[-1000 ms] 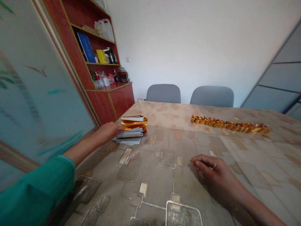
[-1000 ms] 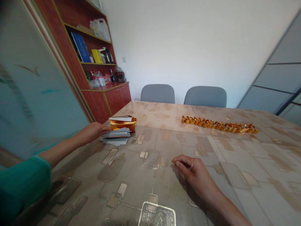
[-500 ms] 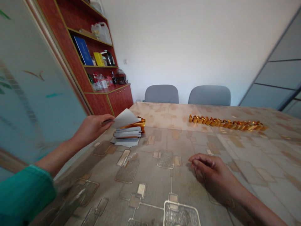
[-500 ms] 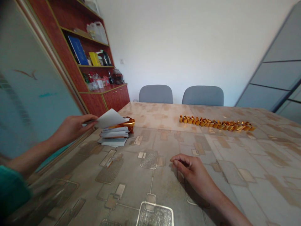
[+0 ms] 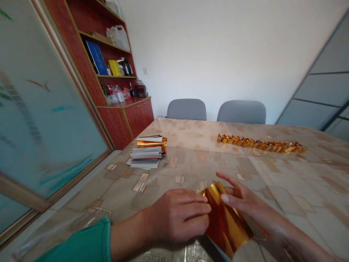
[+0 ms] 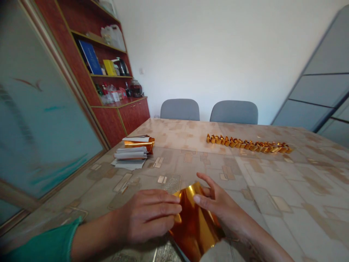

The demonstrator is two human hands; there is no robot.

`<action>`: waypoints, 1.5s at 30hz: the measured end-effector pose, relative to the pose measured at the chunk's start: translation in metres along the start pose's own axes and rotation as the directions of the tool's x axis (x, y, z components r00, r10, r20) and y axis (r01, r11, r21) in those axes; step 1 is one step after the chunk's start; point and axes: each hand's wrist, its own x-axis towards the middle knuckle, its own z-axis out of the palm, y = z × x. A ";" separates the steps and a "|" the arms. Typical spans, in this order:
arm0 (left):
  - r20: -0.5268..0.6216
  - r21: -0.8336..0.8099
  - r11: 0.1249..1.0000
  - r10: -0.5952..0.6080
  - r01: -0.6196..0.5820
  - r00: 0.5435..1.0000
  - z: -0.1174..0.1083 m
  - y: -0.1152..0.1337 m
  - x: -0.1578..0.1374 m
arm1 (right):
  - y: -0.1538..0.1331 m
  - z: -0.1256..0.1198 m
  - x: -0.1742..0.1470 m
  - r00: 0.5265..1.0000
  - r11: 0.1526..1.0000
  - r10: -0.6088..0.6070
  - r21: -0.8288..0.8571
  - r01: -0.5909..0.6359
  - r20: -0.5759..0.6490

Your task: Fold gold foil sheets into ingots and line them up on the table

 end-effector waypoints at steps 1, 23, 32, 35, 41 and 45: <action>-0.006 -0.017 1.000 0.002 -0.002 1.000 0.003 0.001 0.000 | 0.002 0.000 0.001 1.000 1.000 0.009 0.013 -0.009 -0.016; 0.174 -0.018 0.975 -0.214 0.221 0.961 0.028 -0.001 -0.031 | 0.012 -0.024 -0.023 0.813 0.459 -0.401 -0.675 0.578 0.423; 0.225 0.021 0.978 -0.207 0.208 0.952 0.022 0.033 -0.043 | 0.044 -0.057 -0.067 0.800 0.392 -0.366 -0.702 0.595 0.475; 0.163 -0.031 0.961 -0.266 0.274 0.950 0.023 0.033 -0.046 | 0.044 -0.054 -0.070 0.848 0.449 -0.383 -0.728 0.518 0.367; 0.242 -0.056 0.803 -0.565 0.593 0.789 0.030 0.025 -0.035 | 0.016 -0.029 -0.043 0.930 0.591 -0.285 -0.722 0.360 0.231; 0.234 -0.019 0.801 -0.579 0.599 0.781 0.035 0.018 -0.025 | 0.018 -0.027 -0.029 0.960 0.545 -0.274 -0.812 0.206 0.059</action>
